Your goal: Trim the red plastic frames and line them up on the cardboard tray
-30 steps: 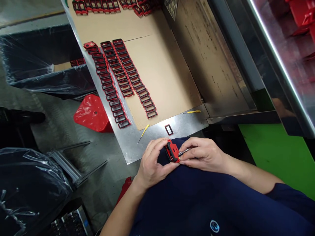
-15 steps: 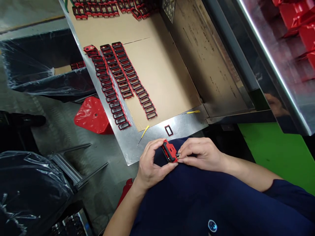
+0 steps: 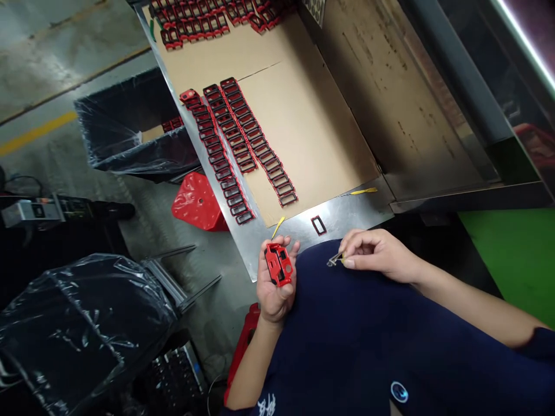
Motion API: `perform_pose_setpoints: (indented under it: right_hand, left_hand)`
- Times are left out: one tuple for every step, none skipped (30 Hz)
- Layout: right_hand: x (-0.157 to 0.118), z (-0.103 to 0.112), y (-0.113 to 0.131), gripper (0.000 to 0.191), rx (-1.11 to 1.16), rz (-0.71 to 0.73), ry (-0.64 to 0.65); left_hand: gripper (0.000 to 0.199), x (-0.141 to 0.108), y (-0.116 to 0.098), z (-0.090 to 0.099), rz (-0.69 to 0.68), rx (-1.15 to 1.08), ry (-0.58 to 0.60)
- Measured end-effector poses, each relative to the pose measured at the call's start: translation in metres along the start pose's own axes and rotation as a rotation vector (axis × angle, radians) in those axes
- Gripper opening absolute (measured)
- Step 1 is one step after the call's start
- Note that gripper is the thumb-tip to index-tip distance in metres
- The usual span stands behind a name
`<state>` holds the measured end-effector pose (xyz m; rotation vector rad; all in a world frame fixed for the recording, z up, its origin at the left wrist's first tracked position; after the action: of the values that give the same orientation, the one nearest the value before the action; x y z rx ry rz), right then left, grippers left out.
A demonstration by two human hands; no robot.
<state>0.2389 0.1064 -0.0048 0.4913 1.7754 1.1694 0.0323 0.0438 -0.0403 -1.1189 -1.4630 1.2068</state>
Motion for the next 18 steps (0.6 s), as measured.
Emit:
perform_pose_setpoints:
  right_hand:
    - [-0.001, -0.002, 0.001, 0.023, -0.077, -0.004, 0.073]
    - [-0.002, -0.003, 0.002, 0.02, -0.162, -0.009, 0.141]
    - [-0.003, -0.003, 0.002, 0.017, -0.244, -0.014, 0.198]
    - [-0.003, -0.001, 0.002, 0.014, -0.318, -0.022, 0.24]
    - [-0.004, 0.002, 0.001, 0.013, -0.382, -0.031, 0.266]
    - [-0.005, 0.007, 0.001, 0.011, -0.438, -0.044, 0.275]
    - [-0.005, 0.013, 0.0, 0.011, -0.49, -0.058, 0.268]
    - [-0.005, 0.02, -0.002, 0.011, -0.541, -0.072, 0.251]
    - [-0.005, 0.026, -0.003, 0.011, -0.584, -0.087, 0.223]
    - [-0.005, 0.033, -0.005, 0.012, -0.611, -0.105, 0.184]
    - [-0.004, 0.038, -0.007, 0.014, -0.619, -0.121, 0.138]
    - [-0.003, 0.043, -0.009, 0.017, -0.614, -0.134, 0.092]
    - [-0.002, 0.046, -0.011, 0.02, -0.6, -0.144, 0.056]
    - [-0.001, 0.047, -0.013, 0.023, -0.584, -0.15, 0.029]
    - [0.0, 0.046, -0.014, 0.025, -0.57, -0.152, 0.02]
    - [0.002, 0.043, -0.016, 0.026, -0.56, -0.149, 0.026]
    - [0.003, 0.038, -0.017, 0.026, -0.555, -0.147, 0.044]
    - [0.003, 0.033, -0.018, 0.024, -0.553, -0.144, 0.066]
  left_hand:
    - [0.08, -0.001, 0.001, 0.0, 0.008, 0.038, 0.001]
    - [0.081, -0.002, 0.002, 0.0, 0.015, 0.065, 0.007]
    - [0.081, -0.003, 0.002, 0.0, 0.015, 0.071, 0.016]
    - [0.08, -0.004, 0.001, -0.001, 0.009, 0.059, 0.023]
    - [0.078, -0.005, 0.001, -0.001, 0.003, 0.035, 0.028]
    - [0.078, -0.006, 0.001, 0.0, -0.001, 0.009, 0.027]
    - [0.078, -0.006, 0.004, 0.002, 0.001, -0.006, 0.018]
    - [0.081, -0.005, 0.009, 0.007, 0.02, 0.01, 0.001]
    - [0.083, -0.003, 0.017, 0.015, 0.069, 0.085, -0.032]
    - [0.084, 0.0, 0.028, 0.026, 0.143, 0.206, -0.085]
    - [0.083, 0.004, 0.041, 0.04, 0.232, 0.354, -0.149]
    - [0.079, 0.009, 0.053, 0.056, 0.324, 0.513, -0.22]
    - [0.072, 0.016, 0.064, 0.071, 0.405, 0.656, -0.288]
    - [0.066, 0.023, 0.074, 0.084, 0.467, 0.768, -0.348]
    - [0.062, 0.031, 0.082, 0.095, 0.511, 0.854, -0.397]
    - [0.06, 0.039, 0.09, 0.103, 0.543, 0.92, -0.432]
    - [0.059, 0.046, 0.096, 0.109, 0.577, 0.989, -0.462]
    - [0.06, 0.052, 0.101, 0.112, 0.609, 1.053, -0.484]
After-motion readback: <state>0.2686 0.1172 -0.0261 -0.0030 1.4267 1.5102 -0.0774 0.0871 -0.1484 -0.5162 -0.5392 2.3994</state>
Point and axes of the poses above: each hand's wrist, its own x-axis towards the middle knuckle, its own z-axis out of the back of the hand, y = z × x, the point moved 6 cm from there along x, towards the middle knuckle, and after that the axes turned 5 degrees about -z, right-handed, at the moved point
